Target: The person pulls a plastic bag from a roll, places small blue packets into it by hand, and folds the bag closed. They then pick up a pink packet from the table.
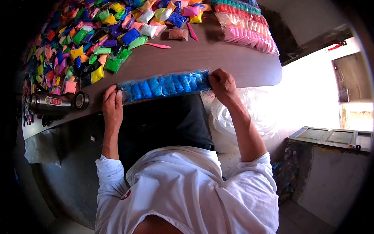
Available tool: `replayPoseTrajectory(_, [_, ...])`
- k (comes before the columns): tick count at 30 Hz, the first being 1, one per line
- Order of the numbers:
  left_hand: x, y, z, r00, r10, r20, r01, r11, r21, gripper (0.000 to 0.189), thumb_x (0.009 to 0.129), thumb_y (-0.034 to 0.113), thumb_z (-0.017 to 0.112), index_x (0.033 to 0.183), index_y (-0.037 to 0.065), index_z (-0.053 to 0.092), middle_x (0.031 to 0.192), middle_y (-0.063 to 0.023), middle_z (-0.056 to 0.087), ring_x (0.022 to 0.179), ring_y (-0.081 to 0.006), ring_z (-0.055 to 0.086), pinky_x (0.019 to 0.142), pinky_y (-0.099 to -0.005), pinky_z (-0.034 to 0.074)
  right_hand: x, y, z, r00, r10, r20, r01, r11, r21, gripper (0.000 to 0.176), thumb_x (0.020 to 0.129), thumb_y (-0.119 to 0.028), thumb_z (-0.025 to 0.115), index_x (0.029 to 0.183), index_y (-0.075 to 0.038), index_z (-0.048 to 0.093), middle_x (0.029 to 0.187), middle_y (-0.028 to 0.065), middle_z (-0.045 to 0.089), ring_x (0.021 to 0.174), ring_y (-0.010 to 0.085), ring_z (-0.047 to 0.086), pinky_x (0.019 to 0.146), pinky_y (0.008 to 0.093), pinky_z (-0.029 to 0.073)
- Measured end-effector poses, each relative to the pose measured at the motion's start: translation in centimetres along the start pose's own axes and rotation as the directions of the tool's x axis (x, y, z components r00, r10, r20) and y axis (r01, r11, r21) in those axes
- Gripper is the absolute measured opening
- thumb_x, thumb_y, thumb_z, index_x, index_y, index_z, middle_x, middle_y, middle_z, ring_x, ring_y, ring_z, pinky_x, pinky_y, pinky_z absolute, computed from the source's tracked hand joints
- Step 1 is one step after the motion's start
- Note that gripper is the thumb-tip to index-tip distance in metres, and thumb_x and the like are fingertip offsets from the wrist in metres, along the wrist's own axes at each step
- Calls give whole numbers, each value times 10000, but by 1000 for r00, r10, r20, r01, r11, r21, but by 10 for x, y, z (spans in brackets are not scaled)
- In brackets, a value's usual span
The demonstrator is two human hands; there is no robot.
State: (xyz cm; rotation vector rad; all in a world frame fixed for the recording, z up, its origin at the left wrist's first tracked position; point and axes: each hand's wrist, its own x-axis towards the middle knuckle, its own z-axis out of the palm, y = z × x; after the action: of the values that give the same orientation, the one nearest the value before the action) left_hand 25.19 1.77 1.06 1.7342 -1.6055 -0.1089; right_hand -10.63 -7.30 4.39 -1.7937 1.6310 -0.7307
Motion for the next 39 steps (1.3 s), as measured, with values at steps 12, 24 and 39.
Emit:
replayPoseTrajectory(12, [-1, 2, 3, 1000, 4, -17, -4, 1000, 17, 268, 978, 193, 530, 995, -54, 633, 1146, -147, 606, 1027, -316, 590, 907, -389, 476, 8, -6, -15, 987, 119, 112, -140, 971, 195, 143, 897, -57, 583, 1000, 27, 635, 847, 108, 650, 721, 173, 644, 623, 292, 547])
replayPoseTrajectory(24, [-2, 0, 3, 1000, 20, -16, -20, 999, 43, 243, 968, 174, 540, 992, -50, 631, 1155, -137, 606, 1041, -316, 586, 913, -394, 468, -26, -21, -22, 881, -377, -286, 370, 926, -79, 237, 784, -27, 674, 1018, -23, 635, 947, 117, 645, 848, 233, 630, 734, 348, 522])
replayPoseTrajectory(39, [-4, 2, 1, 1000, 9, 9, -9, 999, 37, 280, 979, 199, 528, 1085, -44, 621, 1169, -140, 600, 1063, -306, 575, 919, -371, 457, -25, -5, 29, 763, -645, -54, 599, 736, -315, 440, 721, -170, 799, 1122, -98, 634, 1109, 119, 597, 1012, 329, 558, 872, 422, 488])
